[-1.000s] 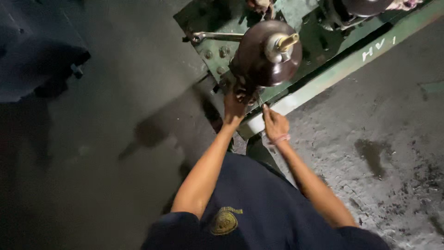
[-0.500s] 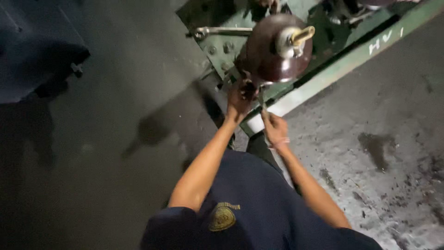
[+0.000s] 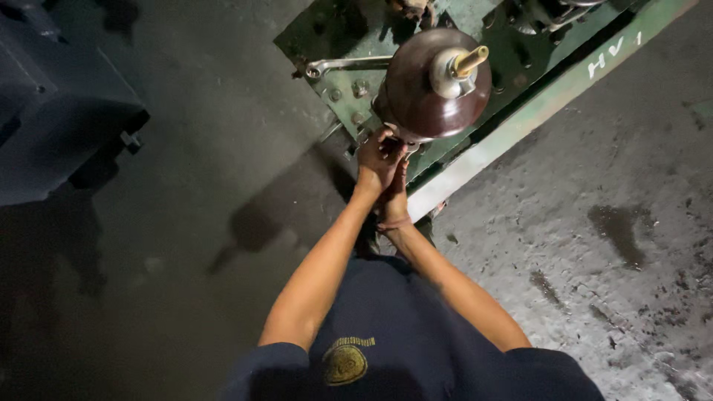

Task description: The person mounts brown ceramic insulators onto a green metal transformer plate, threading them onto studs by hand and tightening the nuts underneath with wrenches. They work on one insulator at a time, holding the insulator steady while turning the fasteners from below the plate.

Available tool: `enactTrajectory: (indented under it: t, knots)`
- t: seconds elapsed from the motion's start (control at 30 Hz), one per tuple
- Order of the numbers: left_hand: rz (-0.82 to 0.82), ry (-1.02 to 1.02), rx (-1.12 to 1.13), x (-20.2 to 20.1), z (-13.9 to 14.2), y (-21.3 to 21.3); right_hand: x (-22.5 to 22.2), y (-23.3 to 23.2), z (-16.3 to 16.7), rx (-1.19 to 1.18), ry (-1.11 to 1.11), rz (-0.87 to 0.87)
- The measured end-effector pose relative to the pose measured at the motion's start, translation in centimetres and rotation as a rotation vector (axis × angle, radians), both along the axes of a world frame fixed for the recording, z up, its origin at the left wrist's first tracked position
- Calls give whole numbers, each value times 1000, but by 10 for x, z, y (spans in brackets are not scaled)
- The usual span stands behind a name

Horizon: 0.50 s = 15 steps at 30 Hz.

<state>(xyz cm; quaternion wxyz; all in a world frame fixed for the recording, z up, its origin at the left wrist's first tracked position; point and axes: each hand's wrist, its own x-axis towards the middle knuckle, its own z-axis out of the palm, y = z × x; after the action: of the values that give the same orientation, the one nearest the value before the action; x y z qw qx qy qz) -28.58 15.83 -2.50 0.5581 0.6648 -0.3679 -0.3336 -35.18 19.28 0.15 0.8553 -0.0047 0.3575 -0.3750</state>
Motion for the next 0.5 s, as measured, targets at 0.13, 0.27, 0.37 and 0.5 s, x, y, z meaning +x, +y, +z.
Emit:
enactTrajectory:
  t: [0.13, 0.27, 0.37, 0.5]
  knots:
    - [-162, 192, 5, 3, -8, -9, -20, -27, -4, -640, 655, 273]
    - [-100, 635, -72, -11, -14, -10, -144, -110, 32, -1012, 1768, 1196]
    - [-91, 737, 106, -14, -13, -6, -202, -110, 43, -866, 1792, 903]
    - [-183, 553, 57, -7, -3, -3, -141, -31, 3, -1243, 1468, 502]
